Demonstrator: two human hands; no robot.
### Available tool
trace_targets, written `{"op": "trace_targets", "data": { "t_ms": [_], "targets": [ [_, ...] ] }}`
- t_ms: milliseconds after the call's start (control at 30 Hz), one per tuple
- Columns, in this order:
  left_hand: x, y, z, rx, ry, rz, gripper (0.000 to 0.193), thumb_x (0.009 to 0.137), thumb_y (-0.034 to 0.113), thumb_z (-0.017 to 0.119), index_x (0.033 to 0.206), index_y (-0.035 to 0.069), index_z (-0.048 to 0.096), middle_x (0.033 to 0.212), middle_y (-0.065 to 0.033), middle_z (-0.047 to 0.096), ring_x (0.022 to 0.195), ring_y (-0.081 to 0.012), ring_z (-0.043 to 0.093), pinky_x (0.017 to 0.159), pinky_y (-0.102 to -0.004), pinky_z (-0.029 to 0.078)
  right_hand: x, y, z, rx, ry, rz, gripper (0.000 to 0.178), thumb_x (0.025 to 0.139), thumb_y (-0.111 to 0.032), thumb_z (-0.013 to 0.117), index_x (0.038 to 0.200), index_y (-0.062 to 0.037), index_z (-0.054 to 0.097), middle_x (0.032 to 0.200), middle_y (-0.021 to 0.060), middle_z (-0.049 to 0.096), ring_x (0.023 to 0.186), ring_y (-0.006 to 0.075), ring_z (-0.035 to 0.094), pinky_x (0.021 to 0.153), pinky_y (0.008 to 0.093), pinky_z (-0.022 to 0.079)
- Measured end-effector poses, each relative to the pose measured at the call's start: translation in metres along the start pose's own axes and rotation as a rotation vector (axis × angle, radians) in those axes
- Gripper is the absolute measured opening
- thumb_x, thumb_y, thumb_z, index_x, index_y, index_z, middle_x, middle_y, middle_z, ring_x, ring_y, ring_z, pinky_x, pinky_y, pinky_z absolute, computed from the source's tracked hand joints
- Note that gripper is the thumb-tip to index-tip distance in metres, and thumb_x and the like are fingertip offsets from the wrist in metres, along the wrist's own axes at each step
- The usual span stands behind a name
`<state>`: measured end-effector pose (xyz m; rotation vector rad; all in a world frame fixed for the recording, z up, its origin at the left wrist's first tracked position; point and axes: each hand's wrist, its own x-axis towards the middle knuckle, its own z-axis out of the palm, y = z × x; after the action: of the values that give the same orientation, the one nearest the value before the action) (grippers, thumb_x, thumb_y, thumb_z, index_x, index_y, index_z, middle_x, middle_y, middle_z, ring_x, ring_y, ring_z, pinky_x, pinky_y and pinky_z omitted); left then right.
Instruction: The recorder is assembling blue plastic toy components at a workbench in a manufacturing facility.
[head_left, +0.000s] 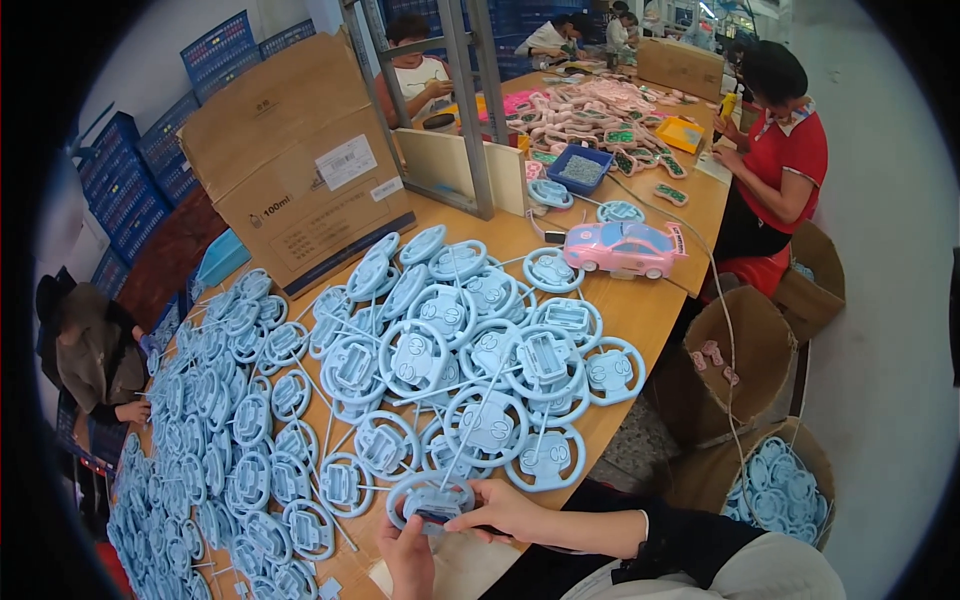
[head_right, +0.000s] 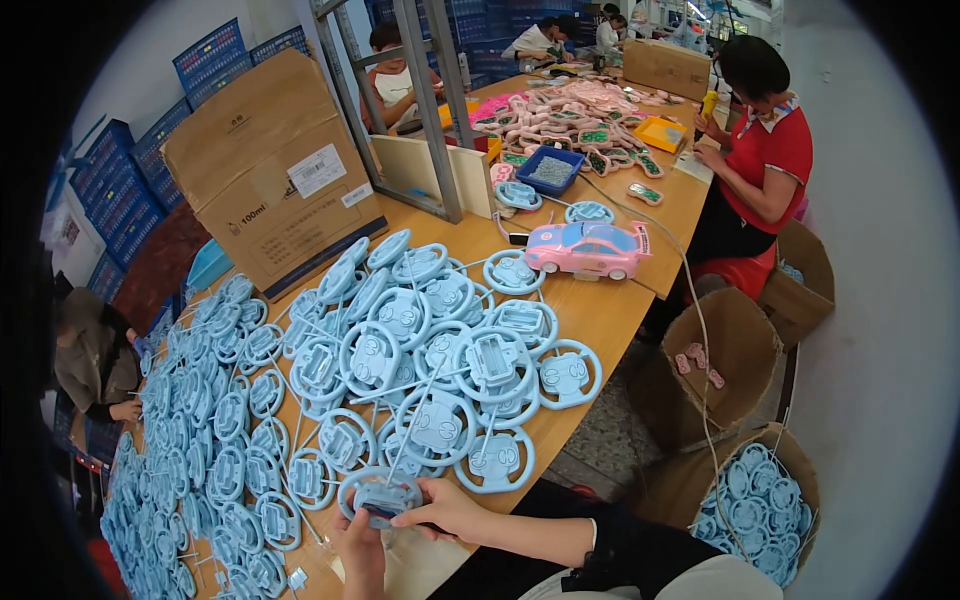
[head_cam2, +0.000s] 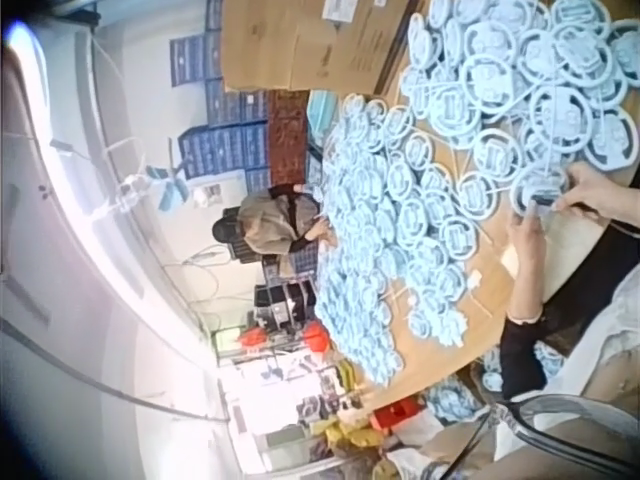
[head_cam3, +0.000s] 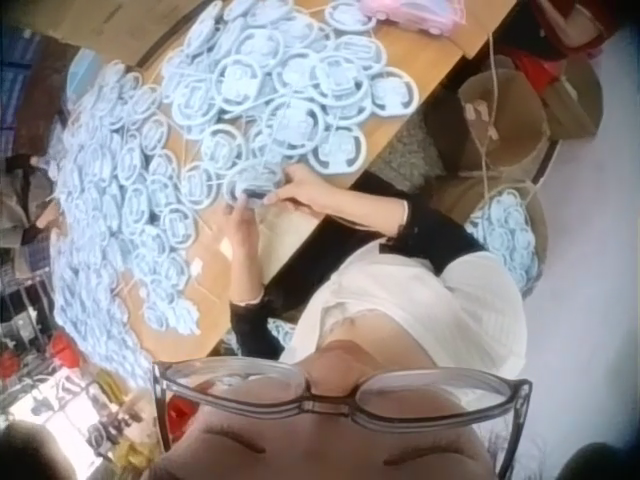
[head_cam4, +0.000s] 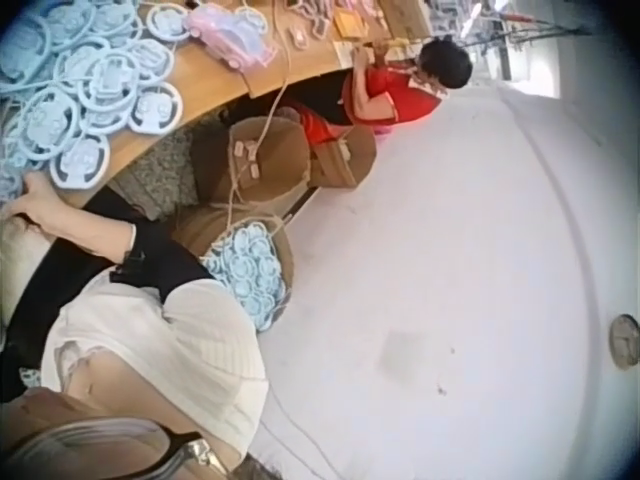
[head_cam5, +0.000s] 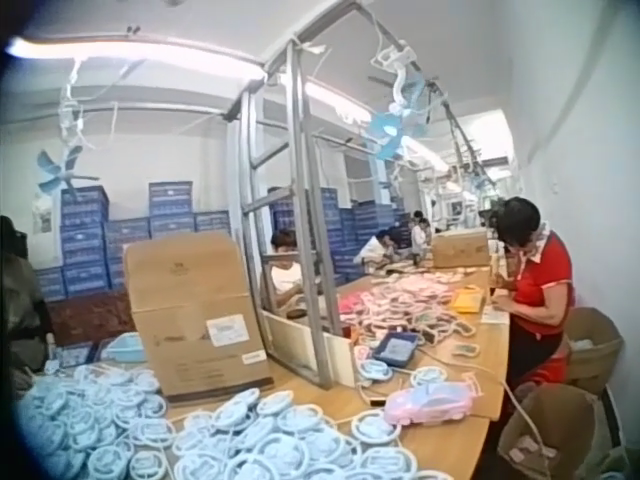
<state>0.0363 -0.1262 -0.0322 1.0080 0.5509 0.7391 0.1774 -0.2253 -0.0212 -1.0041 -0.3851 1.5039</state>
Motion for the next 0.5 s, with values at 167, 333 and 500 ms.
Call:
{"op": "trace_targets", "data": {
  "t_ms": [167,333,500],
  "targets": [
    [0.001,0.003,0.008,-0.059,0.072,-0.035,0.046,0.075,0.015,0.064,0.111,-0.006,0.045,0.105,-0.0124,0.054,0.096,-0.0211,0.053,0.084,-0.0333,0.041,0.002,0.003,-0.001,0.013,-0.003,-0.038,0.04,0.071,-0.012,0.069,0.102,0.0018,0.049,0.057,0.0049,0.052,0.039,0.0071,0.045,0.031,0.0182,0.026],
    [-0.007,0.015,-0.005,-0.057,0.159,0.068,0.043,0.077,0.014,0.062,0.111,-0.005,0.045,0.106,-0.0117,0.053,0.099,-0.0209,0.052,0.086,-0.0334,0.04,0.005,0.009,0.012,-0.078,-0.037,-0.017,0.037,0.071,-0.015,0.069,0.1,-0.001,0.05,0.071,0.0053,0.056,0.042,0.0072,0.047,0.031,0.0184,0.027],
    [0.028,0.077,-0.045,-0.056,0.503,0.503,0.034,0.084,0.012,0.054,0.113,-0.002,0.044,0.105,-0.0077,0.052,0.097,-0.0175,0.051,0.086,-0.0305,0.04,-0.005,0.012,0.0,-0.155,-0.006,0.042,0.029,0.075,-0.014,0.065,0.097,-0.0012,0.051,0.074,0.0057,0.055,0.046,0.008,0.05,0.032,0.0181,0.028]
  ]
}}
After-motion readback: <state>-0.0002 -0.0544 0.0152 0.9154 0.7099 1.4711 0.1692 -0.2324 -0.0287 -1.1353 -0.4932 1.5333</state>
